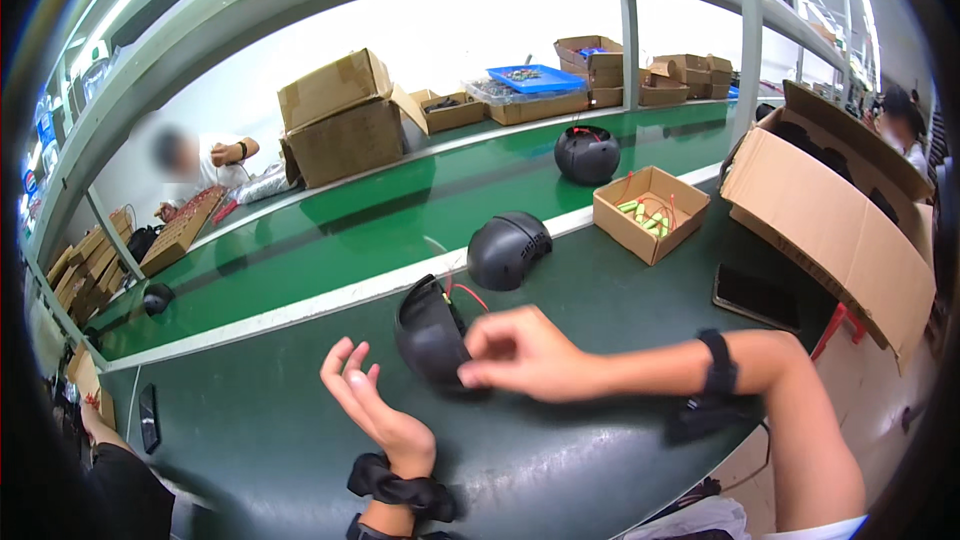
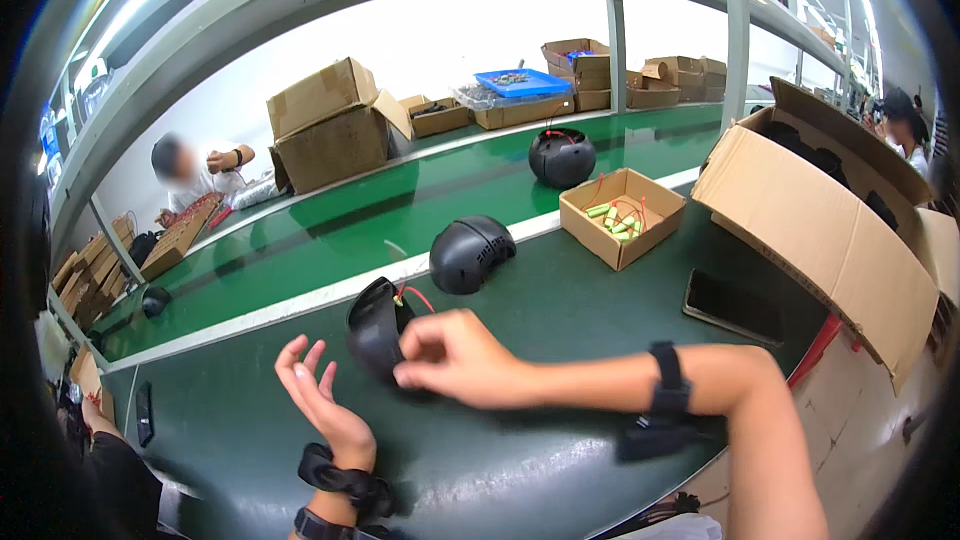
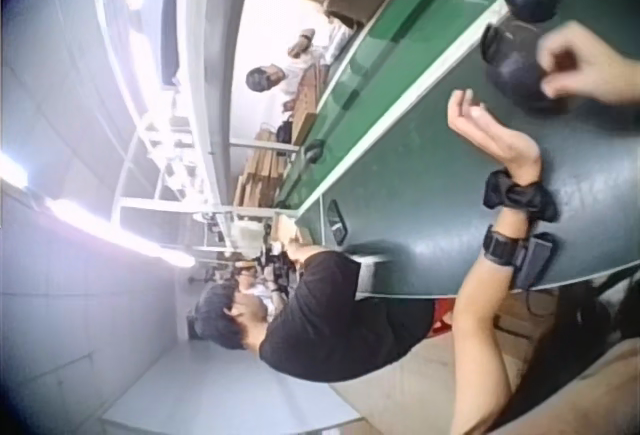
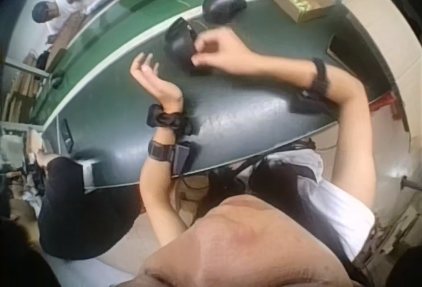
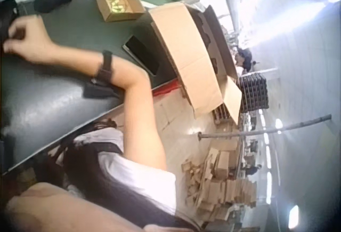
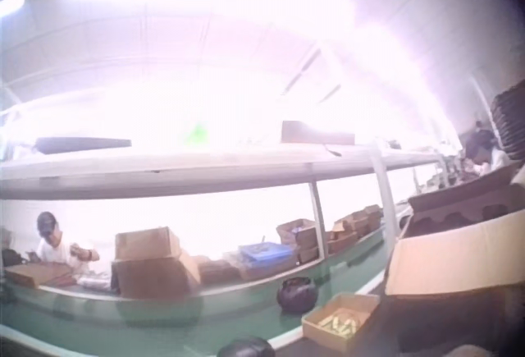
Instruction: The person is assembling plastic housing units by inserting internal components with wires and snapping the shell halves together.
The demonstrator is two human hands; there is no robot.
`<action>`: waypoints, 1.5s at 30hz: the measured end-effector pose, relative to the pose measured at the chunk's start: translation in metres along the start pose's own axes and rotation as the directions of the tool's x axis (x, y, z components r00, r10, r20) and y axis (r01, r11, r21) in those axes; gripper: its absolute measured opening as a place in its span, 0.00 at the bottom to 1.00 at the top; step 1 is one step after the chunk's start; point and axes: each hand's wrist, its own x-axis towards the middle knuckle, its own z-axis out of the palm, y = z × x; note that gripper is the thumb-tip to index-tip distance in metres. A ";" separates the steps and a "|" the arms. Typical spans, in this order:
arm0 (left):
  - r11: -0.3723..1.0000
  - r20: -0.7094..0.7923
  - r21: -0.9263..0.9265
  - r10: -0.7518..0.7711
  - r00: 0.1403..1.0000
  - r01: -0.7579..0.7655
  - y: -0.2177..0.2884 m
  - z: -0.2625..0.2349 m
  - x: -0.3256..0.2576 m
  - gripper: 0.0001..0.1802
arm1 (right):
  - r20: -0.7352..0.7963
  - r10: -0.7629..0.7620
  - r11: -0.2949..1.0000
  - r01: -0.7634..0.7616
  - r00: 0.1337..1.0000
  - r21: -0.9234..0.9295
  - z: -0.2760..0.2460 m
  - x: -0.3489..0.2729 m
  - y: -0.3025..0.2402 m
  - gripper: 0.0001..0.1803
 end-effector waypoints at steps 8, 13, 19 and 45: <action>0.947 0.561 -0.251 -0.028 0.828 0.202 0.034 0.005 -0.013 0.30 | 0.268 0.042 0.770 0.140 0.962 -0.622 -0.023 -0.074 -0.074 0.17; 0.943 0.426 -0.248 0.312 0.849 -0.223 0.040 0.011 -0.018 0.33 | 0.229 -0.419 0.512 0.437 0.879 -0.740 -0.042 -0.053 -0.051 0.17; 0.896 0.604 -0.180 0.427 0.674 -0.406 0.038 0.005 -0.017 0.27 | 0.262 -0.411 0.539 0.464 0.873 -0.703 -0.042 -0.057 -0.033 0.18; 0.944 0.583 -0.243 -0.043 0.811 0.225 0.066 0.012 -0.051 0.16 | 0.300 -0.631 0.055 0.427 0.716 -0.903 -0.052 -0.042 -0.081 0.14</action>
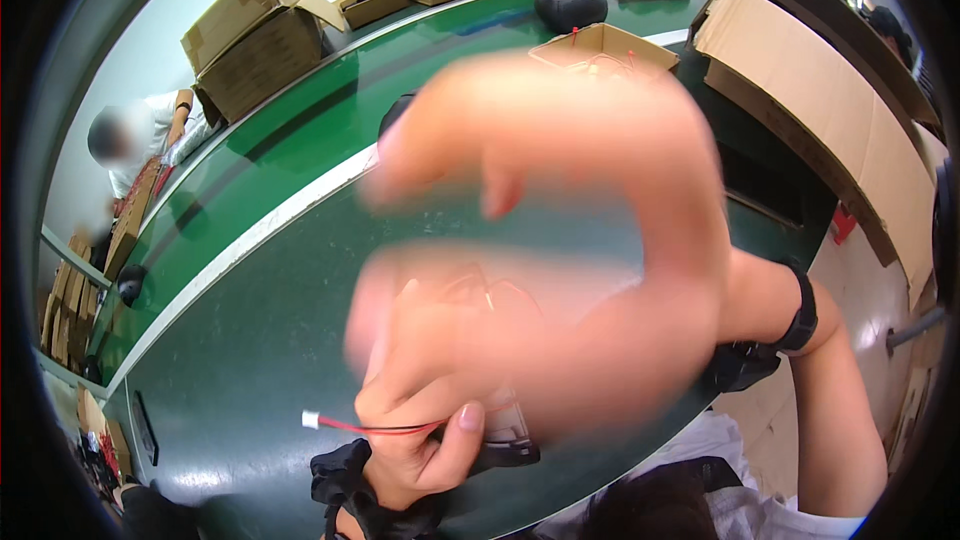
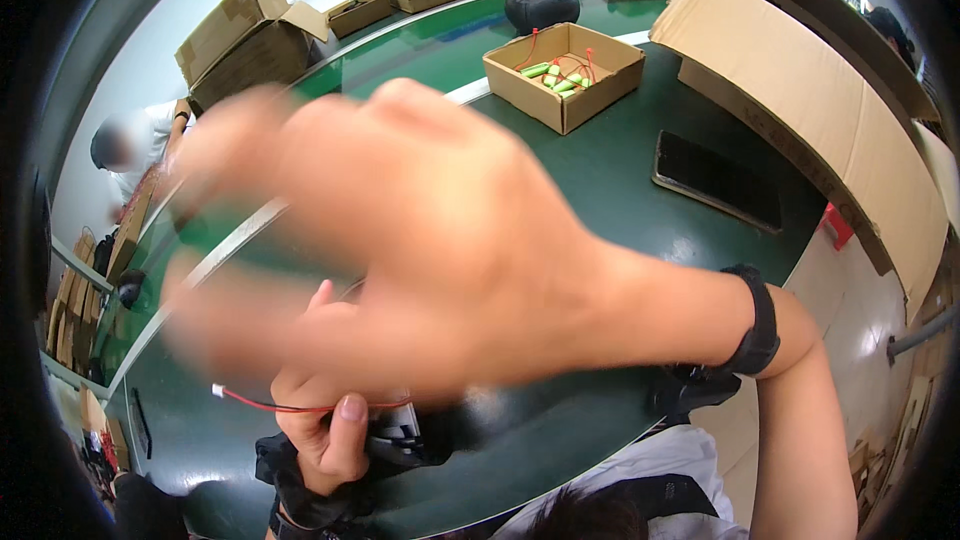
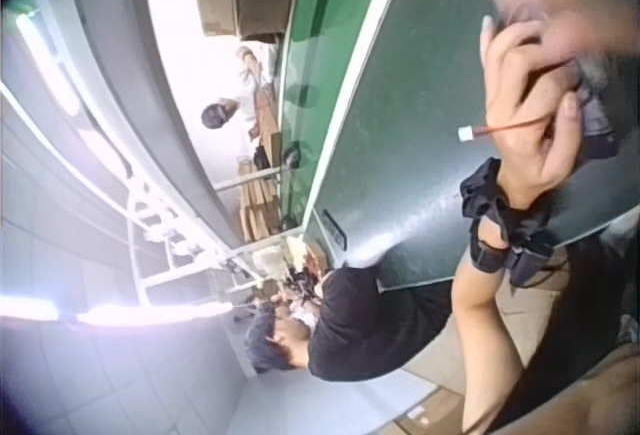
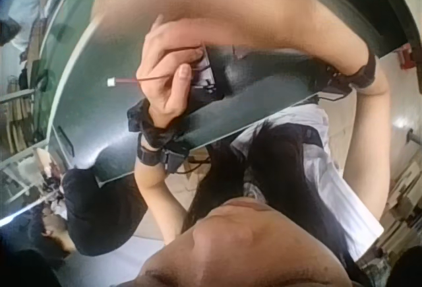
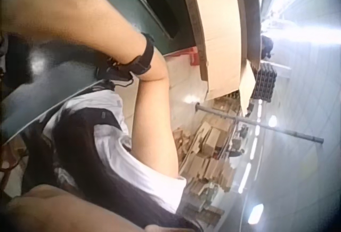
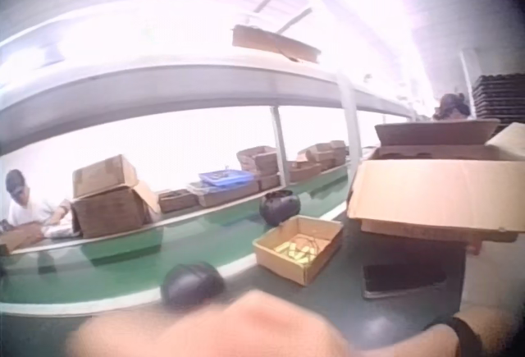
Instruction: The person is assembling plastic housing units by inserting internal components with wires and snapping the shell halves together.
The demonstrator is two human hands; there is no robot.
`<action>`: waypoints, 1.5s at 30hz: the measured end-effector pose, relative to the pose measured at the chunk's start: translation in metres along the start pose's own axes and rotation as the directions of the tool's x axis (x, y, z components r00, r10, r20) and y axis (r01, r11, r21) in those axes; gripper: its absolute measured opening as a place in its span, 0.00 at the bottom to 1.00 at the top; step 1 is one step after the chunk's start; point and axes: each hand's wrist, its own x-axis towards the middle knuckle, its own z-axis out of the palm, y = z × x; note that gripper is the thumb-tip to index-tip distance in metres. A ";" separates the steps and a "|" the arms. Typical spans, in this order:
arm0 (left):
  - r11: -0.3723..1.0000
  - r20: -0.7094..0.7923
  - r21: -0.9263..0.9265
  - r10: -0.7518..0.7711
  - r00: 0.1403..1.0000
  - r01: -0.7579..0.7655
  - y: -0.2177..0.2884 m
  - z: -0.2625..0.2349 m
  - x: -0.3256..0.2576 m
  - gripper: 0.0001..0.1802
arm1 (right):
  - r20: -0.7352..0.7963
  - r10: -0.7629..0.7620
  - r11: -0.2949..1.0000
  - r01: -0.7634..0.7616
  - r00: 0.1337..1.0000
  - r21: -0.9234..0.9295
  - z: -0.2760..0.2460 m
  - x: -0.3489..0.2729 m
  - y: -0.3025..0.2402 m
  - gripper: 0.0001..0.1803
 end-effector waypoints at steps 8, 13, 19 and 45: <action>0.861 0.369 0.276 0.314 0.875 -0.426 -0.014 -0.020 0.020 0.20 | 0.742 0.375 0.577 -0.766 0.556 0.282 0.001 -0.028 0.024 0.17; 0.940 0.282 0.195 0.220 0.934 -0.281 -0.015 -0.023 0.018 0.24 | 0.662 0.347 0.236 -0.745 0.665 0.624 0.016 -0.039 0.015 0.08; 0.942 0.277 0.205 0.204 0.939 -0.265 -0.016 -0.021 0.020 0.25 | 0.507 0.370 0.485 -0.627 0.778 0.609 0.016 -0.041 0.010 0.05; 0.904 0.379 0.363 0.079 0.922 -0.226 0.006 -0.013 0.006 0.31 | 0.602 0.146 -0.316 -0.540 0.785 0.780 0.048 -0.058 0.016 0.27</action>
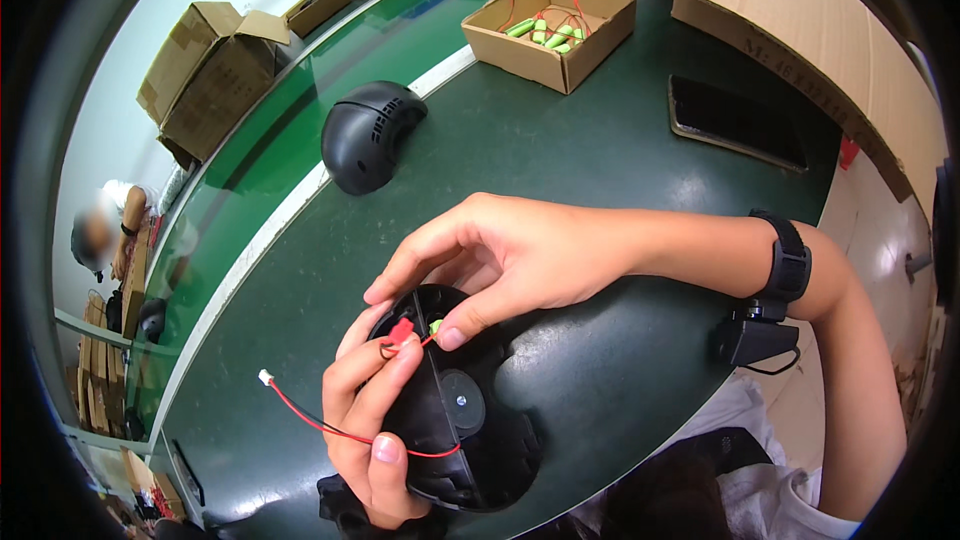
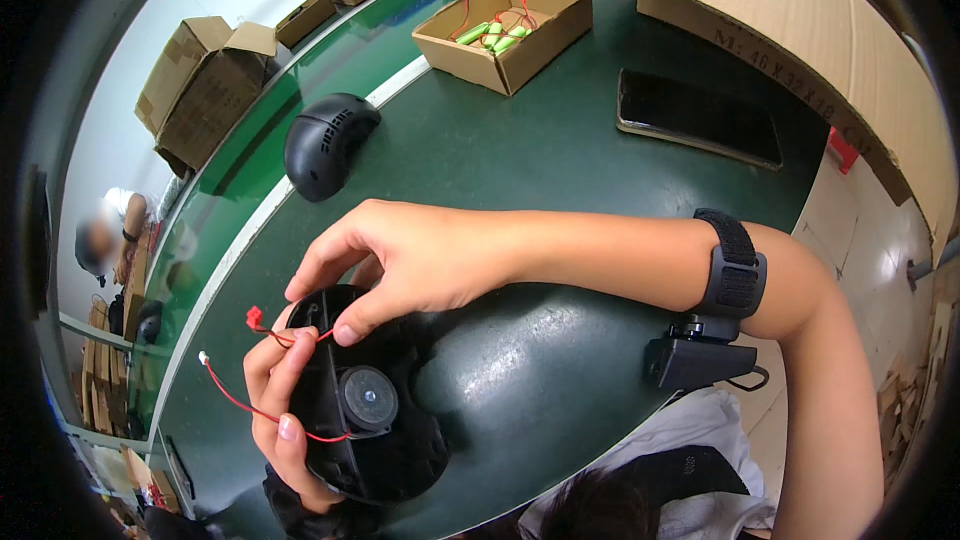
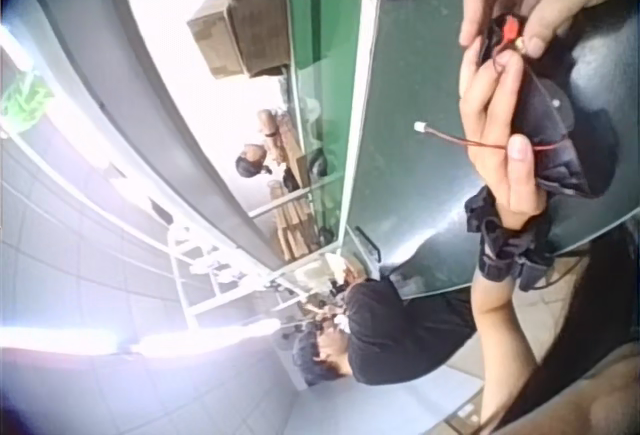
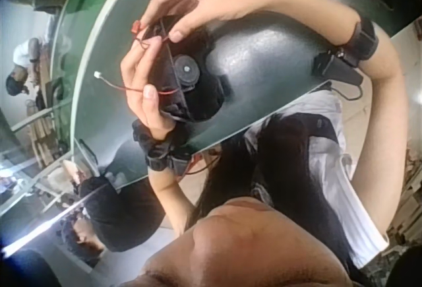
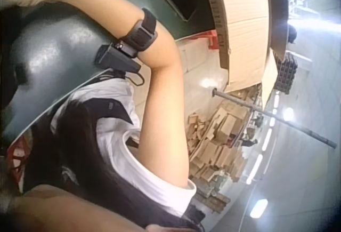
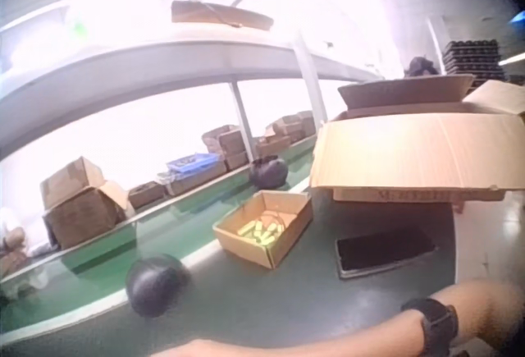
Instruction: The person is assembling plastic housing units by inserting internal components with wires and snapping the shell halves together.
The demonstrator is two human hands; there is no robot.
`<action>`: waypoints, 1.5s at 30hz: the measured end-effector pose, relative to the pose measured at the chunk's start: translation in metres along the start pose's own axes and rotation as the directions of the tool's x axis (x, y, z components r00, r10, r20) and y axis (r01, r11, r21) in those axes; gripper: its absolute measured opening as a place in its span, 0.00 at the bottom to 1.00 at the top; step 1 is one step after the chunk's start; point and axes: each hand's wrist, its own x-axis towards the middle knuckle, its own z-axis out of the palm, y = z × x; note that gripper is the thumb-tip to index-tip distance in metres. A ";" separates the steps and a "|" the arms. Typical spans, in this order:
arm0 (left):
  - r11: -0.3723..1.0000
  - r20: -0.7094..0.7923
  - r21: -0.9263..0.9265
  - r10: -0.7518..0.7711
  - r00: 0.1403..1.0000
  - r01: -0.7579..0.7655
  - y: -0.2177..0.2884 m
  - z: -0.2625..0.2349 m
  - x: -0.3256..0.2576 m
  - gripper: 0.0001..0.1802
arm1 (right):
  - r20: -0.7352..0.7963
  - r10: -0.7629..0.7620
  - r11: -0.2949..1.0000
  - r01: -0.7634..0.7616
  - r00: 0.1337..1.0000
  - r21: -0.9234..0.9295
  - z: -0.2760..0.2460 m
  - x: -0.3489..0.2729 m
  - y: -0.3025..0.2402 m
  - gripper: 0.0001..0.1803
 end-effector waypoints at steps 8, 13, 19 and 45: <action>0.993 -0.039 -0.079 -0.089 0.995 0.085 -0.002 -0.003 -0.001 0.31 | -0.073 0.176 0.972 -0.162 0.982 0.171 0.008 -0.004 -0.002 0.27; 0.984 -0.031 -0.168 -0.072 0.997 0.065 -0.003 -0.001 0.003 0.29 | -0.169 0.187 0.982 -0.180 0.968 0.059 0.024 -0.004 -0.011 0.26; 0.992 0.063 -0.124 -0.001 0.998 0.009 -0.004 -0.008 0.003 0.28 | -0.054 0.315 0.909 -0.285 0.947 0.305 0.013 -0.005 -0.017 0.31; 0.988 -0.169 -0.057 0.132 0.977 -0.143 -0.009 -0.013 0.016 0.22 | -0.231 -0.329 0.263 -0.146 0.916 -0.954 -0.067 0.096 -0.019 0.31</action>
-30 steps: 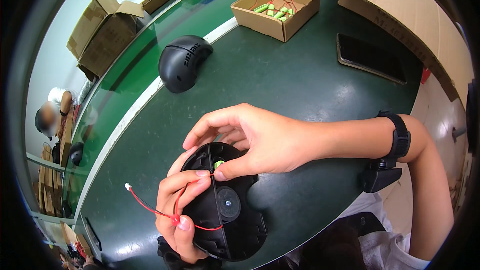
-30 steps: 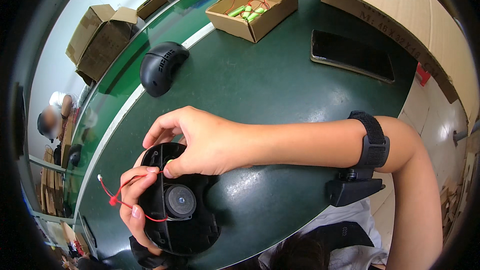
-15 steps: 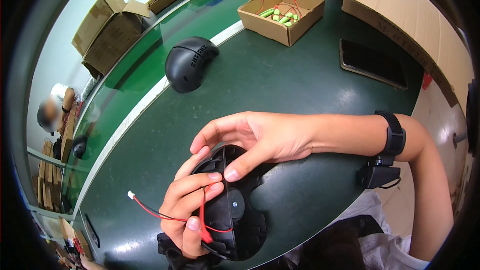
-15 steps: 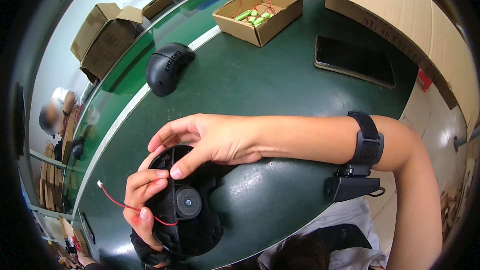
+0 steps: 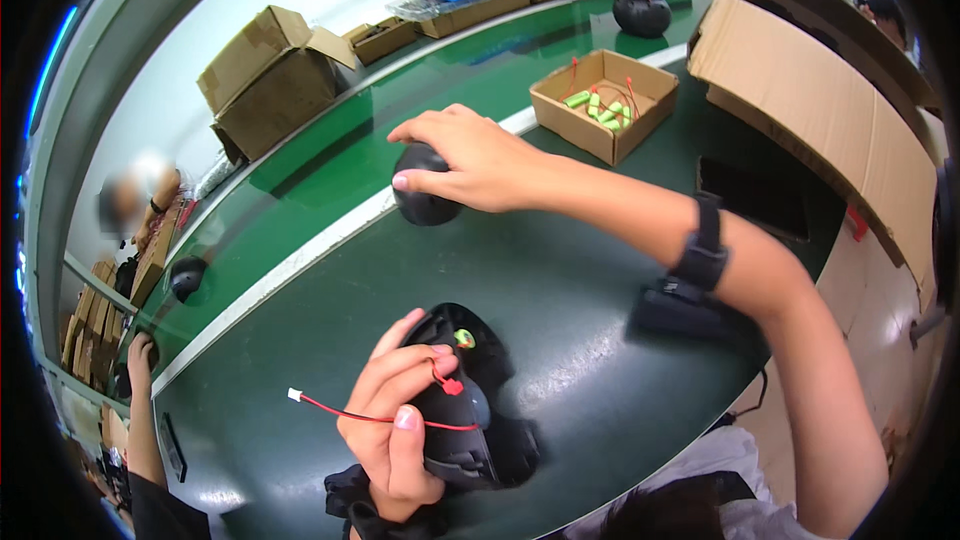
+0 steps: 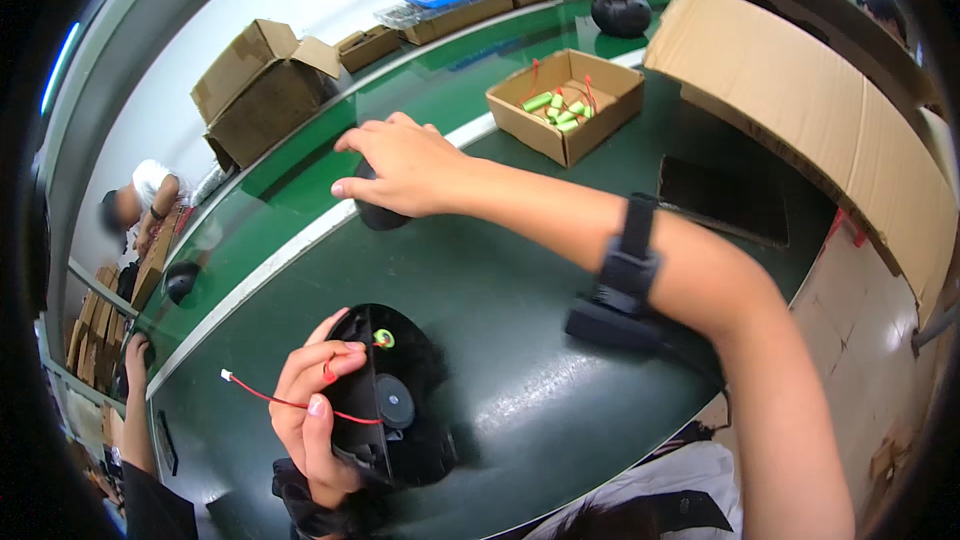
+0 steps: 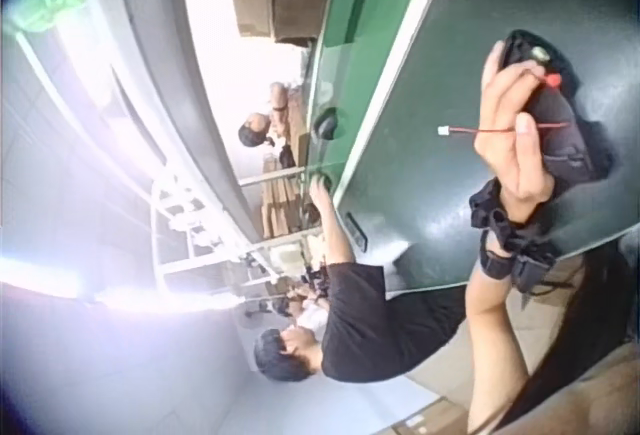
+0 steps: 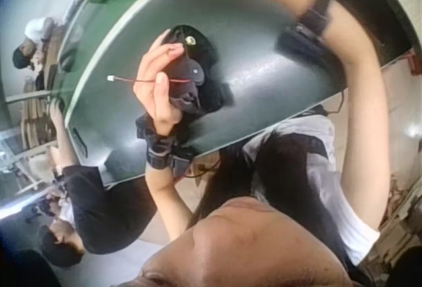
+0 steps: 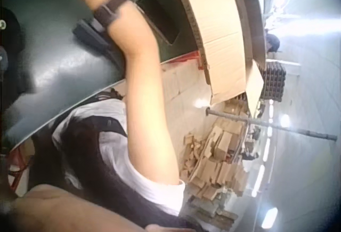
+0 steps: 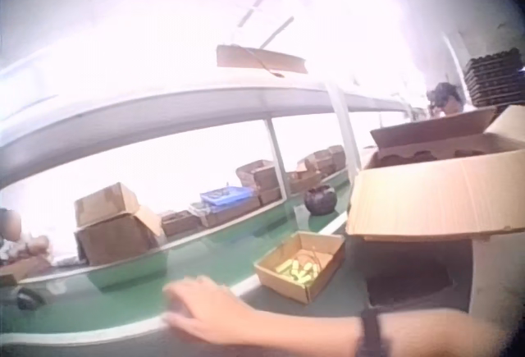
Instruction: The person is assembling plastic housing units by inserting internal components with wires and snapping the shell halves together.
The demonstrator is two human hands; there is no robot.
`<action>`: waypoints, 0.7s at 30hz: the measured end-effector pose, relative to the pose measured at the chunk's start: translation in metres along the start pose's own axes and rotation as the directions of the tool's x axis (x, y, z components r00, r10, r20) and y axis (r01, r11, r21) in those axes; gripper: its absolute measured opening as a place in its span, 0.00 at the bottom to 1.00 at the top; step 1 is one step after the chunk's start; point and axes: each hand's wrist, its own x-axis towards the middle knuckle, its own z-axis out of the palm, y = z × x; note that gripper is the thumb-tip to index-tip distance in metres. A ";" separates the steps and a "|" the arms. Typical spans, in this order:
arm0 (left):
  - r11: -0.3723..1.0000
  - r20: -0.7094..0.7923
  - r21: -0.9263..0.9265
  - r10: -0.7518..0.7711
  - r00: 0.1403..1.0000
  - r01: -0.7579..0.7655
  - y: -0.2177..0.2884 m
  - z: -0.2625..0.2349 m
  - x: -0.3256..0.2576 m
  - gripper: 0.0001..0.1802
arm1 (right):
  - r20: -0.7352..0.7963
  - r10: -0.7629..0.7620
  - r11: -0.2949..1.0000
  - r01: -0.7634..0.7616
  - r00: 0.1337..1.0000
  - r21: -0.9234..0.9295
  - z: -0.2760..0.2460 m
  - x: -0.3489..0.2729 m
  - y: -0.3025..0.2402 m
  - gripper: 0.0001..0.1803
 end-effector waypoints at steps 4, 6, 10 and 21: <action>0.978 -0.011 0.183 0.099 0.995 -0.095 -0.017 -0.012 0.001 0.20 | -0.055 0.272 0.944 -0.277 0.961 -0.178 0.050 0.024 0.026 0.27; 0.986 -0.025 0.157 0.056 0.998 -0.051 -0.019 -0.014 0.002 0.19 | 0.014 0.373 0.924 -0.370 0.928 -0.093 0.051 0.024 0.031 0.22; 0.991 -0.026 0.133 0.025 0.999 -0.021 -0.021 -0.014 0.001 0.21 | -0.144 0.044 0.956 0.001 0.989 0.294 0.039 -0.013 0.039 0.11; 1.000 0.017 0.027 0.001 1.000 -0.001 -0.022 -0.011 -0.002 0.22 | 0.445 0.046 0.370 -0.428 0.895 0.824 -0.012 -0.121 -0.047 0.43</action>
